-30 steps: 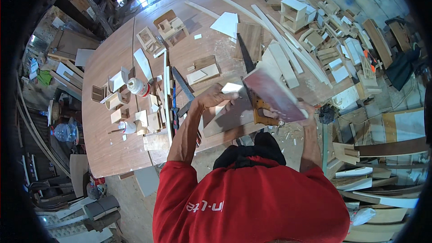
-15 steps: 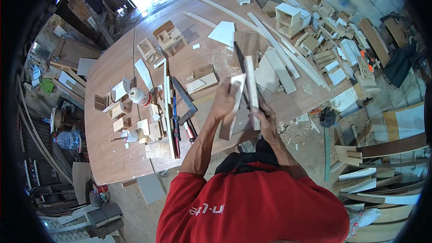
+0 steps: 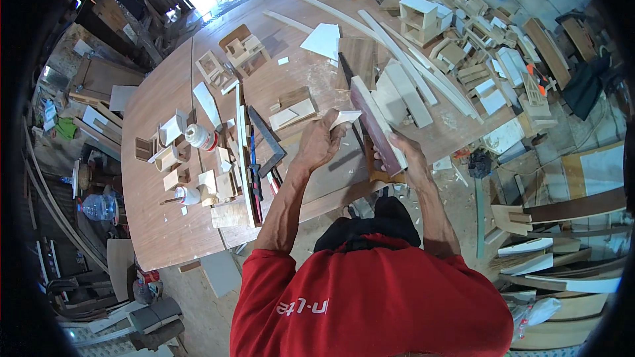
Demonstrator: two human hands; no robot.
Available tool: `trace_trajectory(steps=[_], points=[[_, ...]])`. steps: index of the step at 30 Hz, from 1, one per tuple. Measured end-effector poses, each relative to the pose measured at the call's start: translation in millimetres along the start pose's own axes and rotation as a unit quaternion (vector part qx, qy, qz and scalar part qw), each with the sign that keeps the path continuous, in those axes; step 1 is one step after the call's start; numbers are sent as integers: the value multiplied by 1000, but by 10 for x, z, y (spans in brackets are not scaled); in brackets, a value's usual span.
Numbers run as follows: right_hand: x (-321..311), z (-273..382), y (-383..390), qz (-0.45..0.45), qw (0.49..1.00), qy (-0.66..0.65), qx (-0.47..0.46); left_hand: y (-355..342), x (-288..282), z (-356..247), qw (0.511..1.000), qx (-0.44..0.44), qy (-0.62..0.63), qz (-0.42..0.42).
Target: The person cuts a wooden piece using a hand saw, aligns and fits the piece with another wooden piece by hand, marks the piece with a pencil, and cuts it again with the hand saw.
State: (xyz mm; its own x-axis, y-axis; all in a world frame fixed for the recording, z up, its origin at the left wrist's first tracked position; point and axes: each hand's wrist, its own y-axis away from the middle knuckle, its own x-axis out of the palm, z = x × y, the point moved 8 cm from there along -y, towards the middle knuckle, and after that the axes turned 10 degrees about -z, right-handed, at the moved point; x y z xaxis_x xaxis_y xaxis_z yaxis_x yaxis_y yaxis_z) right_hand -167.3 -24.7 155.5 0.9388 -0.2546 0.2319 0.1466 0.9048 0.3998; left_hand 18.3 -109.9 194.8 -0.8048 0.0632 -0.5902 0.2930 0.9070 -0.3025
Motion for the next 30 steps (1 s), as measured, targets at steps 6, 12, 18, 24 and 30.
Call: trace_trajectory(steps=[6,12,18,24,30], points=[[-17,126,171,-37,998,44,-16,-24,13,-225,983,52,-178,14],[-56,161,191,-36,989,144,-25,-119,37,-216,976,56,-208,17],[-153,414,339,16,990,129,-48,-169,17,150,996,-21,-88,-29],[-107,207,215,-100,946,175,-252,-114,154,379,971,-134,163,-115],[-100,364,78,-216,805,439,-336,-53,246,119,935,-225,272,26]])
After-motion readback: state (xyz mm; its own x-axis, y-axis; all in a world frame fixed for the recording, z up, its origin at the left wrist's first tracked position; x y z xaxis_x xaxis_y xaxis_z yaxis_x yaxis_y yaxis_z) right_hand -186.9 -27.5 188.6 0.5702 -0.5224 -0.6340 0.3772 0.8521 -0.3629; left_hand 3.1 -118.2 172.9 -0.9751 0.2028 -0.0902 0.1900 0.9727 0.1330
